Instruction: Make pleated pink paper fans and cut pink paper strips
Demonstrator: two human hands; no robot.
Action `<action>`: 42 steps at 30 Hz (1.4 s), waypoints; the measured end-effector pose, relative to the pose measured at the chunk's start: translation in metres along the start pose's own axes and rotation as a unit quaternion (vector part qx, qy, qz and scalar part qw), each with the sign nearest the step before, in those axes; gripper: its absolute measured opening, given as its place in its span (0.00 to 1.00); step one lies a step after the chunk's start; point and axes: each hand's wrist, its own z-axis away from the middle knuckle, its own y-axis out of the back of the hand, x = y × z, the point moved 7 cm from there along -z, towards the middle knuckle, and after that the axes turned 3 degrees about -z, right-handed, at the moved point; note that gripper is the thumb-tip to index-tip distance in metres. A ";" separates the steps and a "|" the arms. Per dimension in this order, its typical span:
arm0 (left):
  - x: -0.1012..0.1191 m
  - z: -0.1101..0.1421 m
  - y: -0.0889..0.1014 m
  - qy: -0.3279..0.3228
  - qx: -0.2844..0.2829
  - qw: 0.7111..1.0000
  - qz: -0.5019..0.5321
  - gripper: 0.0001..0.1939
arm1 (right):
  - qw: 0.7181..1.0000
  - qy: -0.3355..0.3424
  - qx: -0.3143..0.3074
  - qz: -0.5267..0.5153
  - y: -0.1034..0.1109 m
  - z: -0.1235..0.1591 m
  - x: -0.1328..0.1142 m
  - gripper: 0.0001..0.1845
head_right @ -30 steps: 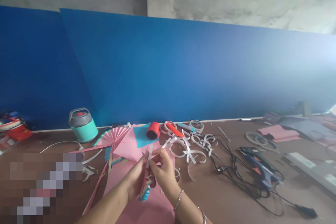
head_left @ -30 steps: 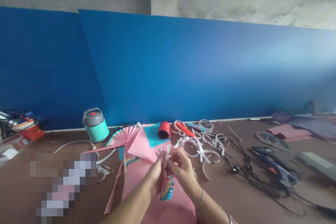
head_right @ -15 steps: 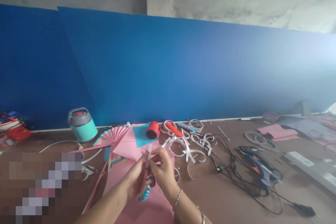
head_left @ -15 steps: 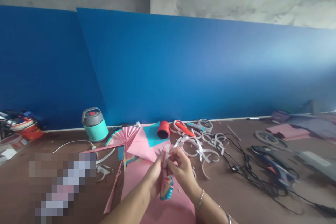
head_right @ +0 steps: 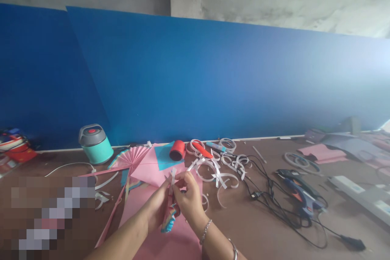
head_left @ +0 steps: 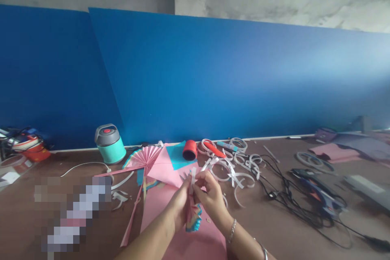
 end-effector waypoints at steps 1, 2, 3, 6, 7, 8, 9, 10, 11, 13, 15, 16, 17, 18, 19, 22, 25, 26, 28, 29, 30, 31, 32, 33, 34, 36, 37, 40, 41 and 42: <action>0.000 0.000 -0.001 0.000 -0.002 1.000 -0.002 0.32 | 1.000 0.001 -0.001 0.001 0.000 0.000 -0.001 0.07; 0.001 0.001 -0.002 -0.003 -0.005 1.000 -0.001 0.32 | 1.000 -0.001 -0.001 0.000 0.000 0.000 -0.001 0.06; 0.002 0.002 -0.002 -0.008 -0.004 1.000 0.003 0.31 | 1.000 -0.006 -0.003 -0.004 0.000 0.001 -0.001 0.06; 0.004 0.004 -0.001 -0.019 0.023 0.999 0.018 0.28 | 0.999 -0.030 -0.012 -0.028 -0.002 0.001 0.001 0.06; 0.004 0.004 0.000 -0.015 0.031 0.999 0.018 0.28 | 0.999 -0.035 -0.015 -0.034 -0.003 0.001 0.002 0.06; 0.003 0.004 0.001 -0.010 0.034 0.999 0.015 0.29 | 0.998 -0.038 -0.016 -0.036 -0.003 0.001 0.002 0.06; 0.002 0.003 0.002 -0.005 0.033 0.999 0.009 0.30 | 0.998 -0.040 -0.015 -0.037 -0.003 0.001 0.003 0.06; 0.000 0.002 0.003 0.000 0.028 1.000 0.003 0.30 | 0.998 -0.041 -0.013 -0.036 -0.003 0.001 0.003 0.06; -0.001 0.000 0.003 0.005 0.023 1.000 -0.002 0.31 | 0.998 -0.044 -0.010 -0.036 -0.003 0.001 0.004 0.07; -0.003 -0.003 0.005 0.011 0.019 1.000 0.000 0.31 | 0.998 -0.050 -0.005 -0.040 -0.002 0.001 0.005 0.07; -0.004 -0.004 0.007 0.011 0.025 1.000 0.010 0.30 | 0.997 -0.055 -0.001 -0.044 -0.002 0.001 0.006 0.08; -0.004 -0.004 0.007 0.009 0.028 0.999 0.014 0.30 | 0.997 -0.056 0.000 -0.045 -0.002 0.001 0.007 0.08; -0.004 -0.004 0.007 0.009 0.029 0.999 0.015 0.30 | 0.997 -0.057 0.000 -0.046 -0.002 0.000 0.007 0.08; -0.004 -0.003 0.007 0.008 0.029 0.999 0.014 0.30 | 0.997 -0.057 -0.001 -0.046 -0.003 0.000 0.007 0.08; -0.004 -0.003 0.007 0.008 0.026 1.000 0.012 0.30 | 0.997 -0.057 -0.002 -0.047 -0.003 0.000 0.008 0.08; -0.004 -0.003 0.007 0.005 0.017 1.000 0.010 0.32 | 0.997 -0.057 -0.004 -0.043 -0.003 0.000 0.010 0.08; -0.002 -0.001 0.005 -0.001 0.013 1.000 0.009 0.32 | 0.999 -0.044 -0.002 -0.024 -0.001 0.000 0.008 0.07; -0.001 -0.001 0.003 -0.003 0.012 1.000 0.007 0.32 | 0.999 -0.037 -0.002 -0.016 -0.001 0.000 0.007 0.07; 0.000 0.001 0.000 -0.007 0.008 1.000 0.000 0.31 | 1.000 -0.023 -0.003 -0.003 -0.001 0.000 0.003 0.06; 0.001 0.002 -0.001 -0.007 0.008 1.000 -0.004 0.31 | 1.000 -0.016 -0.004 0.004 -0.001 0.000 0.001 0.06; 0.001 0.003 -0.002 -0.007 0.009 1.000 -0.008 0.31 | 1.000 -0.011 -0.005 0.010 -0.001 0.000 0.000 0.06; 0.001 0.003 -0.002 -0.006 0.013 1.000 -0.010 0.31 | 1.000 -0.006 -0.004 0.017 -0.001 0.000 -0.002 0.06; 0.000 0.003 -0.002 -0.004 0.019 1.000 -0.011 0.31 | 1.000 -0.002 -0.002 0.023 0.000 0.000 -0.003 0.06; 0.000 0.004 -0.001 -0.004 0.027 1.000 -0.009 0.31 | 1.000 0.001 0.000 0.029 0.000 0.000 -0.003 0.06; 0.000 0.003 0.000 -0.005 0.035 0.999 -0.005 0.30 | 0.999 0.001 0.002 0.035 0.000 0.000 -0.002 0.06; 0.000 0.003 0.001 -0.007 0.041 0.999 0.005 0.29 | 0.999 -0.001 0.007 0.040 0.000 0.001 0.000 0.06; 0.000 0.003 0.001 -0.008 0.039 0.999 0.009 0.29 | 0.999 -0.003 0.010 0.041 0.000 0.001 0.002 0.06; 0.001 0.004 -0.002 -0.010 0.029 0.999 0.010 0.29 | 0.999 -0.002 0.025 0.045 0.001 0.001 0.007 0.05; 0.001 0.005 -0.003 -0.014 0.030 0.999 0.008 0.29 | 0.999 -0.001 0.029 0.045 0.002 0.001 0.008 0.05; 0.002 0.005 -0.004 -0.017 0.031 0.999 0.007 0.29 | 0.999 -0.002 0.031 0.044 0.002 0.001 0.008 0.05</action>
